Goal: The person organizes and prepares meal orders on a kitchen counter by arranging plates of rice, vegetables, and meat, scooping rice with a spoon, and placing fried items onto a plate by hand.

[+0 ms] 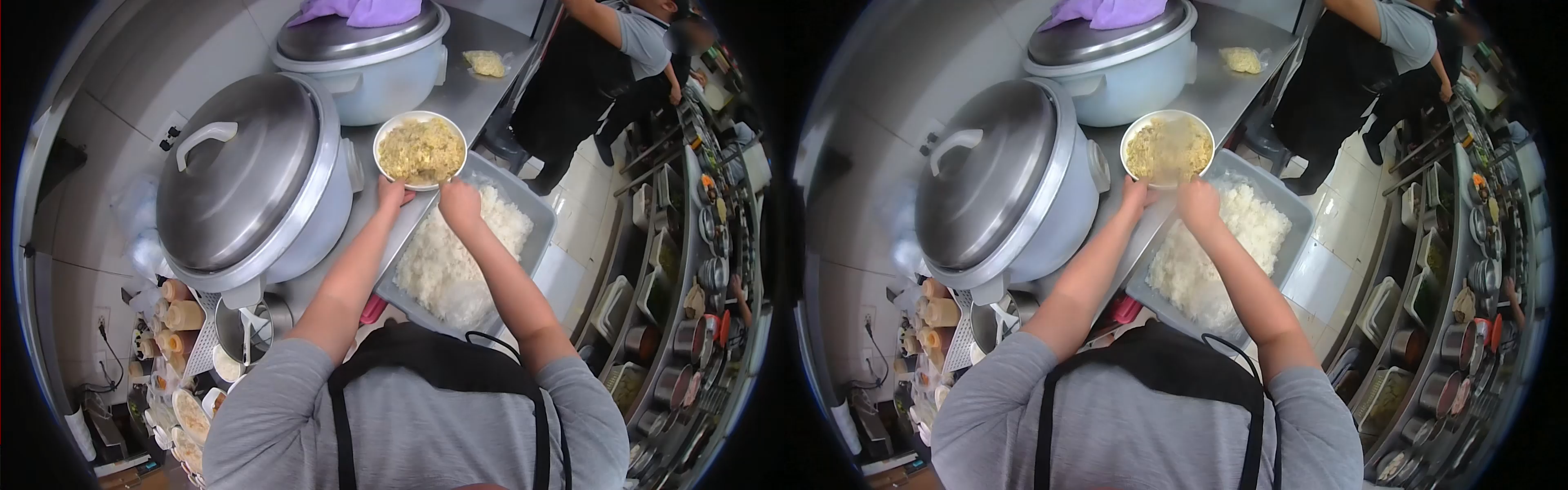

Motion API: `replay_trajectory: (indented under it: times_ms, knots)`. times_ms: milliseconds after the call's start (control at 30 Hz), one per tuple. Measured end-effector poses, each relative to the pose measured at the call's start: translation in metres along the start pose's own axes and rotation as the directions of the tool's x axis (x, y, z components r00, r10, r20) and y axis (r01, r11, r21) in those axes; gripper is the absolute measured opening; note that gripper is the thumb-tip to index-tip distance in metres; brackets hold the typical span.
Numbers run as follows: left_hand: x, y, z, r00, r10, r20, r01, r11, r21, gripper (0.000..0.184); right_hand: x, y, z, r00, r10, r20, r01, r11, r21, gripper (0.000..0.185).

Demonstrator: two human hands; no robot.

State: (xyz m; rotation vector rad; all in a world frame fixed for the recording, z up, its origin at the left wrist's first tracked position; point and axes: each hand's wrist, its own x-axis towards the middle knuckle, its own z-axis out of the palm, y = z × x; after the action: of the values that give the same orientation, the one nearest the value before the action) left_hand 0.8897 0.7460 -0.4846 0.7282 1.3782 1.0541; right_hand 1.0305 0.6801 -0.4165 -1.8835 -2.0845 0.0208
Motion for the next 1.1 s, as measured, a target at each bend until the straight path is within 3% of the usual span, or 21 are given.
replay_trajectory:
  times_ms: [300,433,500,633,700,900,1067,1100]
  knots:
    - [0.003,-0.004,-0.002,0.999,-0.036,0.01,0.037,0.995,-0.088,0.039,0.05,0.004,0.021,1.0,0.003,-0.024,-0.003,1.0,0.014,0.012]
    - [0.006,-0.006,-0.004,1.0,-0.019,0.022,0.021,0.992,-0.121,0.042,0.049,0.005,0.014,0.997,0.057,0.049,-0.057,0.998,-0.012,0.012]
    - [0.011,-0.012,-0.009,0.993,-0.048,0.106,0.068,0.978,-0.199,0.042,0.037,0.006,-0.013,0.986,0.045,0.158,-0.042,0.999,-0.018,0.016]
    - [0.013,-0.016,-0.026,0.973,-0.094,0.213,0.151,0.951,-0.268,0.052,0.022,0.002,-0.051,0.996,0.023,0.09,-0.023,1.0,-0.004,0.013]
    - [0.004,-0.011,-0.031,0.977,-0.17,0.129,0.197,0.953,-0.231,0.062,0.018,-0.002,-0.058,0.995,0.094,0.037,-0.098,0.987,0.129,0.014]
    - [-0.01,-0.012,-0.043,0.978,-0.126,0.164,0.156,0.97,-0.185,0.068,0.008,-0.017,0.016,0.992,0.051,0.114,-0.088,0.93,0.356,0.022]
    - [-0.018,-0.008,-0.051,0.986,-0.116,0.118,0.135,0.976,-0.171,0.066,0.003,-0.023,0.003,0.976,0.151,0.159,-0.193,0.935,0.299,0.027]
    - [-0.018,-0.008,-0.054,0.988,-0.113,0.108,0.131,0.976,-0.172,0.065,0.0,-0.028,-0.006,0.986,0.137,0.096,-0.161,0.933,0.323,0.025]
